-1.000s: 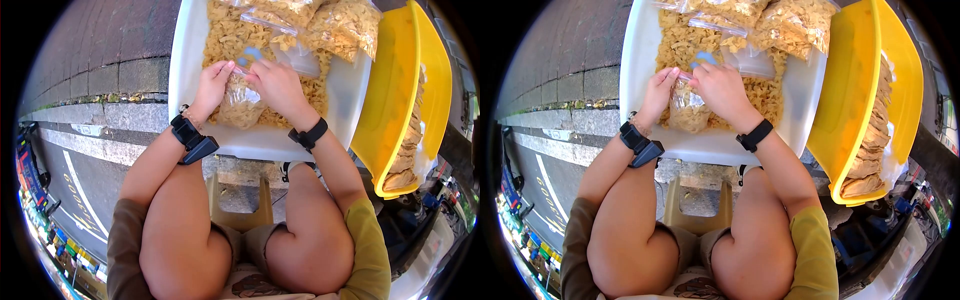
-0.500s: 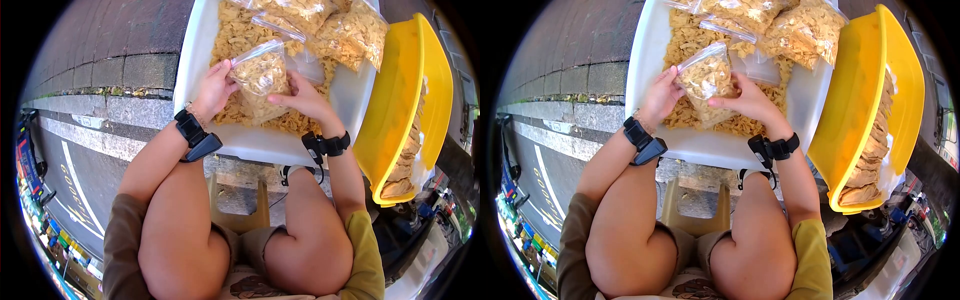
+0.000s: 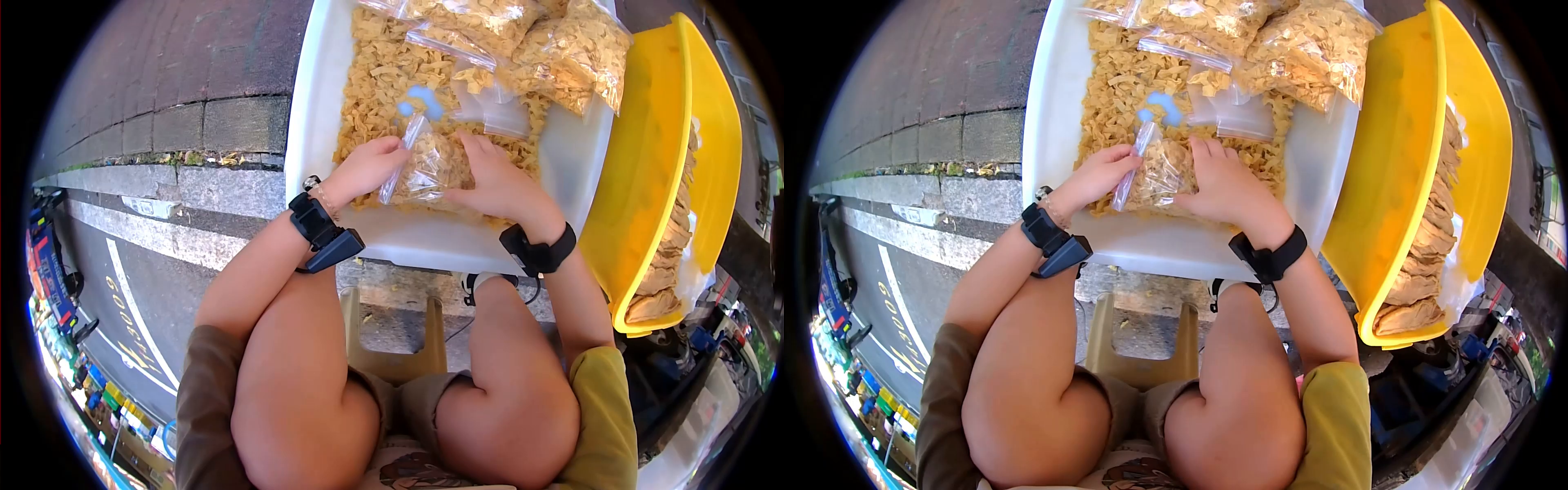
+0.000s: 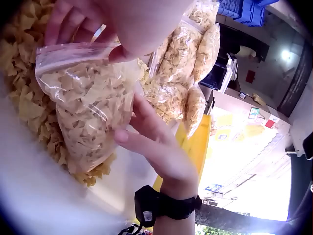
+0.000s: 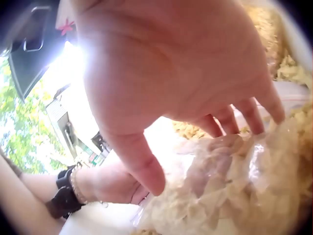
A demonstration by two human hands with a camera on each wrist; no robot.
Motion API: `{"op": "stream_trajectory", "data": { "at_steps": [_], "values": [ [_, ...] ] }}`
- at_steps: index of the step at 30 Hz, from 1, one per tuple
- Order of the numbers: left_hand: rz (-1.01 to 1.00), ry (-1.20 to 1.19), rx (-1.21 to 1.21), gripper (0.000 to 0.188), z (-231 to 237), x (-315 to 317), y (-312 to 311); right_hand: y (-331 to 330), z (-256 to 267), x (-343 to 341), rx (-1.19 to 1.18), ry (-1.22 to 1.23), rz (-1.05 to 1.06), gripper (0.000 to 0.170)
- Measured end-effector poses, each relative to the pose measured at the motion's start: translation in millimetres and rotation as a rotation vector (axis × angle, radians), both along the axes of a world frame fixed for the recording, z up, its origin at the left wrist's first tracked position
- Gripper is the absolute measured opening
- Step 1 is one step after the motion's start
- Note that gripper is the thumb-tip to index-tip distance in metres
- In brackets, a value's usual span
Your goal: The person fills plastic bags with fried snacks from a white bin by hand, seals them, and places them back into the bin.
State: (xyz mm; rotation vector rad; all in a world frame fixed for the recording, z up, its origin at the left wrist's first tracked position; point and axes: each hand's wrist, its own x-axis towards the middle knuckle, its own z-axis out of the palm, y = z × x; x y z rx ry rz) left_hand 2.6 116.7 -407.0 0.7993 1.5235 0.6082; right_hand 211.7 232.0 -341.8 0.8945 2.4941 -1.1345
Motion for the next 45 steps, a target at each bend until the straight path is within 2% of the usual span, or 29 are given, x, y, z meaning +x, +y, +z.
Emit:
{"op": "stream_trajectory", "data": {
  "at_steps": [1, 2, 4, 5, 6, 7, 9, 10, 12, 13, 14, 15, 16, 17, 19, 23, 25, 29, 31, 34, 39, 41, 42, 43, 45],
  "values": [
    [0.002, 0.001, -0.003, 0.027, -1, -2, -1, -6, 6, -1, 0.2, -0.004, 0.002, 0.072],
    [-0.035, 0.049, -0.036, 0.026, -2, -3, -1, -7, 16, -3, 0.198, -0.004, 0.005, 0.072],
    [-0.069, 0.093, -0.066, 0.025, -1, -2, -1, -6, 35, -9, 0.327, -0.128, 0.092, 0.054],
    [-0.024, 0.242, 0.022, 0.021, 0, 0, -3, -4, 33, -10, 0.329, -0.13, 0.096, 0.054],
    [0.021, 0.392, 0.11, 0.017, 3, 2, -4, 0, 28, -11, 0.147, -0.123, 0.122, 0.043],
    [0.023, 0.391, 0.113, 0.017, 15, 3, -2, 3, 23, -11, -0.034, -0.116, 0.145, 0.034],
    [-0.028, 0.589, 0.311, 0.012, 41, 4, 5, 7, 7, -15, -0.022, -0.118, 0.173, 0.03],
    [-0.026, 0.589, 0.313, 0.012, 51, 6, 6, 8, 4, -19, -0.017, -0.119, 0.2, 0.029],
    [-0.266, 0.246, 0.328, 0.014, 65, 14, 7, 8, 6, -25, 0.005, -0.132, 0.236, 0.027],
    [-0.265, 0.246, 0.328, 0.014, 66, 21, 4, 7, 7, -29, 0.026, -0.145, 0.268, 0.025],
    [-0.398, 0.241, 0.32, 0.014, 61, 30, 1, 6, 4, -32, 0.027, -0.147, 0.269, 0.025],
    [-0.531, 0.236, 0.314, 0.016, 54, 36, -1, 7, -4, -36, -0.234, -0.299, 0.214, 0.023],
    [-0.577, 0.247, 0.381, 0.019, 42, 41, -4, 8, -11, -38, -0.493, -0.449, 0.154, 0.021],
    [-0.574, 0.247, 0.383, 0.019, 30, 43, -6, 10, -16, -38, -0.491, -0.45, 0.156, 0.021],
    [-0.658, 0.284, 0.394, 0.016, 16, 45, -8, 11, -27, -38, -0.686, -0.526, 0.063, 0.017],
    [-0.702, 0.239, 0.407, 0.017, -3, 38, 5, 20, -38, -38, -0.715, -0.475, 0.027, 0.018],
    [-0.824, 0.192, 0.206, 0.017, -5, 38, 16, 18, -43, -36, -0.765, -0.411, -0.02, 0.021],
    [-0.922, 0.211, 0.171, 0.02, -6, 38, 33, 22, -53, -33, -0.708, -0.318, -0.063, 0.025],
    [-0.907, 0.274, 0.093, 0.027, -1, 42, 32, 19, -56, -31, -0.522, -0.215, -0.005, 0.021],
    [-0.849, 0.404, 0.143, 0.037, -8, 45, 21, 19, -56, -32, -0.519, -0.22, -0.043, 0.022],
    [-0.902, 0.337, 0.034, 0.047, -8, 44, 21, 22, -60, -32, -0.558, -0.231, -0.044, 0.022],
    [-0.924, 0.31, -0.005, 0.048, -12, 42, 21, 24, -49, -35, -0.801, -0.377, -0.073, 0.018],
    [-0.924, 0.336, 0.022, 0.049, -13, 43, 19, 24, -48, -40, -0.843, -0.475, -0.024, 0.019],
    [-0.923, 0.362, 0.047, 0.05, -13, 43, 17, 20, -46, -41, -0.849, -0.474, -0.023, 0.019],
    [-0.91, 0.354, 0.017, 0.051, -11, 43, 19, 10, -41, -42, -1.053, -0.73, 0.1, 0.024]
  ]
}}
